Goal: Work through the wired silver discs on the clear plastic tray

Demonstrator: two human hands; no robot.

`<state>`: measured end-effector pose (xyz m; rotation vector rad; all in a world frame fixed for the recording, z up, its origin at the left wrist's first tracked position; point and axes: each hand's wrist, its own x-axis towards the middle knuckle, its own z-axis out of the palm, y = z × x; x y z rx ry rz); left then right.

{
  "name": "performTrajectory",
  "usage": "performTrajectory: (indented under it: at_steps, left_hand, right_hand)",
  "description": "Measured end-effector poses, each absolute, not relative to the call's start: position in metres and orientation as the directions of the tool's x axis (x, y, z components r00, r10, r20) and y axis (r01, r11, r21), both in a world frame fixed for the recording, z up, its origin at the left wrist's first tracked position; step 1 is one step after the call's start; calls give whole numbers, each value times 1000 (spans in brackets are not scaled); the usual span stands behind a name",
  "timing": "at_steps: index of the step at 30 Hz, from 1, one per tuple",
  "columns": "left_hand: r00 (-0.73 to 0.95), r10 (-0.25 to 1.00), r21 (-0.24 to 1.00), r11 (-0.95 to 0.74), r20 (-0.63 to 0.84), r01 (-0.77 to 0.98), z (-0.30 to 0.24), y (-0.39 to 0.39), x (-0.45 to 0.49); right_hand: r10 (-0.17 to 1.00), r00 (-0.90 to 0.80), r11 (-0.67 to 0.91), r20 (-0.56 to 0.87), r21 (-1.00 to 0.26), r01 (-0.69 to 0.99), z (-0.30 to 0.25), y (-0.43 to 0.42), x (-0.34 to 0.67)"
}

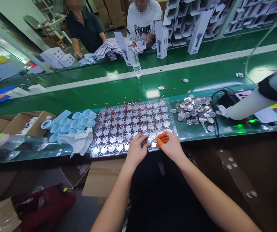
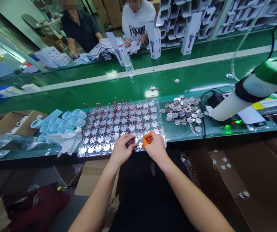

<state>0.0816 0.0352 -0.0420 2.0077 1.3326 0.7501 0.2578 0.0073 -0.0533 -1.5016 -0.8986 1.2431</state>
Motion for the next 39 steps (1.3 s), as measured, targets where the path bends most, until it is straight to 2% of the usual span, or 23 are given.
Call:
performTrajectory:
  at_steps: [4, 9, 14, 17, 19, 24, 26, 30, 35, 39]
  left_hand:
    - [325, 936, 719, -317, 133, 618, -43, 34, 84]
    - [338, 930, 696, -338, 145, 633, -42, 33, 83]
    - [348, 930, 700, -326, 118, 635, -37, 32, 83]
    - [331, 941, 744, -275, 76, 609, -35, 32, 83]
    - [316, 948, 787, -224, 39, 575, -34, 35, 80]
    - [291, 956, 904, -104, -24, 416, -36, 47, 68]
    - [284, 959, 919, -92, -23, 383, -37, 51, 65]
    - [292, 956, 874, -156, 17, 460, -32, 47, 66]
    - [448, 879, 687, -427, 163, 588, -22, 33, 69]
    - [529, 835, 601, -503, 152, 622, -24, 29, 73]
  right_hand:
    - [955, 178, -238, -237, -971, -15, -60, 9, 262]
    - [994, 112, -27, -6, -981, 190, -67, 8, 268]
    - [980, 135, -155, -146, -986, 66, -68, 6, 265]
    - [993, 115, 5, 34, -970, 244, -67, 3, 263]
    - [990, 112, 55, 89, -959, 279, -67, 1, 262]
    - [953, 230, -177, -198, -978, -108, -63, 3, 266]
    - [937, 243, -208, -250, -960, -185, -59, 5, 267]
    - [937, 226, -223, -266, -954, -199, -55, 6, 266]
    - [926, 215, -268, -310, -942, -203, -55, 4, 263]
    - [920, 205, -291, -334, -932, -215, -57, 3, 262]
